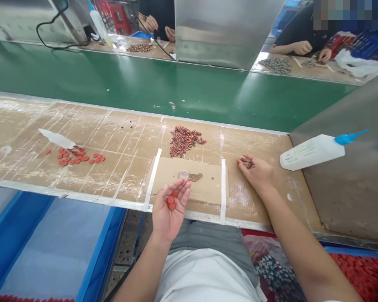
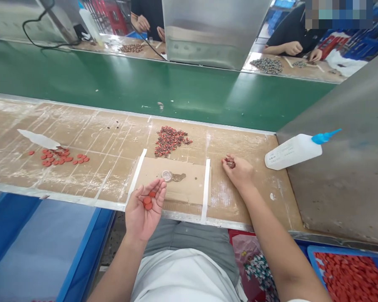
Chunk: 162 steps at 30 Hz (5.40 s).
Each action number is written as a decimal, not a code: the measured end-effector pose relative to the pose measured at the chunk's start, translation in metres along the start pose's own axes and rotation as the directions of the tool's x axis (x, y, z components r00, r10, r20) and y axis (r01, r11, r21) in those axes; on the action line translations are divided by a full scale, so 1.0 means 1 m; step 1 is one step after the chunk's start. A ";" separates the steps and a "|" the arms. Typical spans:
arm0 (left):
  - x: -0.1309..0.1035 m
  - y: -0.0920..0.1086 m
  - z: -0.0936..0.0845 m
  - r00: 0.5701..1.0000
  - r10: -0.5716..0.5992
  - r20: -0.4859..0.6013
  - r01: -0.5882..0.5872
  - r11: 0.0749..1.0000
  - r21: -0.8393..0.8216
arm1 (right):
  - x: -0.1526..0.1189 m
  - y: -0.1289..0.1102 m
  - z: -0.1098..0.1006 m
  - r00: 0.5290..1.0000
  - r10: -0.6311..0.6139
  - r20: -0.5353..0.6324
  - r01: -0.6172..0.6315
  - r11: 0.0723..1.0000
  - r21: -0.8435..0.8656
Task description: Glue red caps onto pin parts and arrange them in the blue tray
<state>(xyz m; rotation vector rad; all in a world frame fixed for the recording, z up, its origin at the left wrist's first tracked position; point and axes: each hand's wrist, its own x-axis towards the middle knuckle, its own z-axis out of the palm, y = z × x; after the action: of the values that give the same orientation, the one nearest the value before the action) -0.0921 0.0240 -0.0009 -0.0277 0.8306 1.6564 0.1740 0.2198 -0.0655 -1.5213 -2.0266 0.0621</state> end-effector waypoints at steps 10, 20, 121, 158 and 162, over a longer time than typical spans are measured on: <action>0.002 0.003 0.010 0.962 -0.116 0.246 0.152 0.979 -0.136 | -0.023 -0.040 -0.036 0.975 -0.091 -0.200 0.077 0.994 -0.077; -0.001 -0.008 0.017 0.921 -0.252 0.296 0.302 0.943 -0.138 | -0.070 -0.172 -0.045 0.828 -0.528 0.188 0.383 0.778 0.498; 0.009 -0.001 -0.037 0.998 0.001 -0.055 -0.006 0.995 -0.100 | -0.026 -0.168 0.029 0.989 -0.105 0.104 0.004 0.724 0.690; 0.010 0.000 -0.037 1.000 0.018 -0.012 -0.019 0.996 -0.081 | -0.033 -0.180 0.033 0.969 0.046 0.242 -0.237 0.444 0.864; 0.005 0.001 -0.030 1.000 0.027 0.000 -0.027 0.998 -0.059 | -0.033 -0.189 0.013 0.835 0.149 0.529 -0.540 0.043 0.840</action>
<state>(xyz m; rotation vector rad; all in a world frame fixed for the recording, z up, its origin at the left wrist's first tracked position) -0.1064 0.0123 -0.0249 -0.0571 0.7841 1.7064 0.0103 0.1297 -0.0192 -0.9689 -1.0562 1.6479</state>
